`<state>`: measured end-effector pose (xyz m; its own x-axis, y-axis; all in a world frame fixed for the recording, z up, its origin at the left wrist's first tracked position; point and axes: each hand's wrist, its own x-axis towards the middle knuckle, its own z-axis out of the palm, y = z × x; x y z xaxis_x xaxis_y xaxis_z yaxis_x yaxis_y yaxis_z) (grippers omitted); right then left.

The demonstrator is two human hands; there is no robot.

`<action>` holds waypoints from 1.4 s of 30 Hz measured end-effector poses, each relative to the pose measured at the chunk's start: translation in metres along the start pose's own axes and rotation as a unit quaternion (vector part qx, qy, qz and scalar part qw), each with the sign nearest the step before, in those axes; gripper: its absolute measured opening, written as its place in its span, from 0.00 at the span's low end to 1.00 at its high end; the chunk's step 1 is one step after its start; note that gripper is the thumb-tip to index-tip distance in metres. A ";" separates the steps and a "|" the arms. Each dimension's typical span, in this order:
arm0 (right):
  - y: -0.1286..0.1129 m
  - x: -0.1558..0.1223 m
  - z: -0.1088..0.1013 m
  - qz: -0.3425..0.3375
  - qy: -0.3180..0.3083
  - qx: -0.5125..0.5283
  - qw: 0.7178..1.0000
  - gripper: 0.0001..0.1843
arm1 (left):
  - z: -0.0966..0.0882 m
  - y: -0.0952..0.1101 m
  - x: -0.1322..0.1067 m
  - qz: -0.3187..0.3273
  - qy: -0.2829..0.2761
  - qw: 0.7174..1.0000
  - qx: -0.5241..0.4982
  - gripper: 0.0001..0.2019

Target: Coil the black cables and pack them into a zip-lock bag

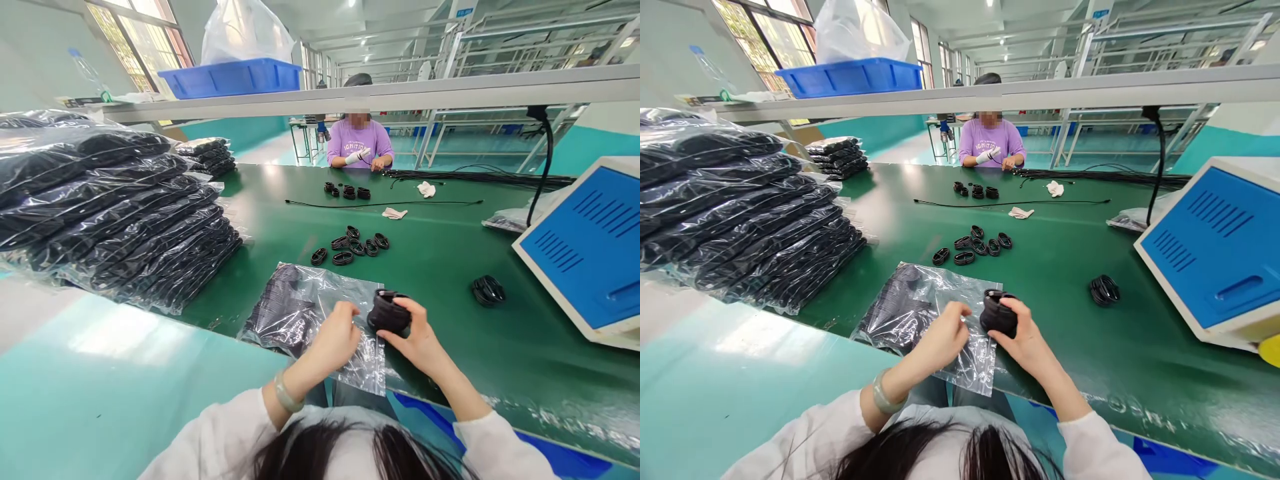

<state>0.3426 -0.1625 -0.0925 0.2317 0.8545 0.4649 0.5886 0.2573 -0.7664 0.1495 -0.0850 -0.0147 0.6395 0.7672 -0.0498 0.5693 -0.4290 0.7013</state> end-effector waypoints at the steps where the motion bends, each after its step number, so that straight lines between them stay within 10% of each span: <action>1: 0.000 0.001 -0.004 0.030 0.055 0.025 0.998 0.38 | 0.007 0.009 0.005 -0.002 -0.020 0.998 0.054 0.11; 5: -0.013 0.006 -0.022 0.130 0.217 0.176 0.952 0.52 | 0.036 0.037 0.024 -0.074 -0.067 0.970 0.221 0.25; 9: -0.028 0.005 -0.025 0.174 0.294 0.239 0.909 0.60 | 0.043 0.037 0.035 -0.101 -0.074 0.962 0.242 0.16; 23: -0.047 0.018 0.020 0.296 0.358 0.463 0.755 0.48 | 0.049 0.024 0.036 -0.110 -0.038 0.985 0.129 0.10; 27: -0.050 0.015 0.030 0.292 0.333 0.445 0.779 0.48 | 0.040 0.010 0.035 -0.108 -0.036 0.993 0.011 0.07; 34: -0.055 0.002 0.045 0.200 0.262 0.275 0.903 0.52 | 0.009 0.010 0.020 -0.111 0.028 0.985 -0.131 0.05; 42: -0.049 0.021 0.017 0.099 -0.076 0.093 0.988 0.37 | -0.028 0.041 0.010 -0.021 0.160 0.981 -0.105 0.03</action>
<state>0.3056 -0.1491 -0.0527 0.2015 0.9504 0.2369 0.3869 0.1449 -0.9107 0.1642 -0.0814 0.0333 0.4037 0.9070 0.1195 0.4512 -0.3110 0.8365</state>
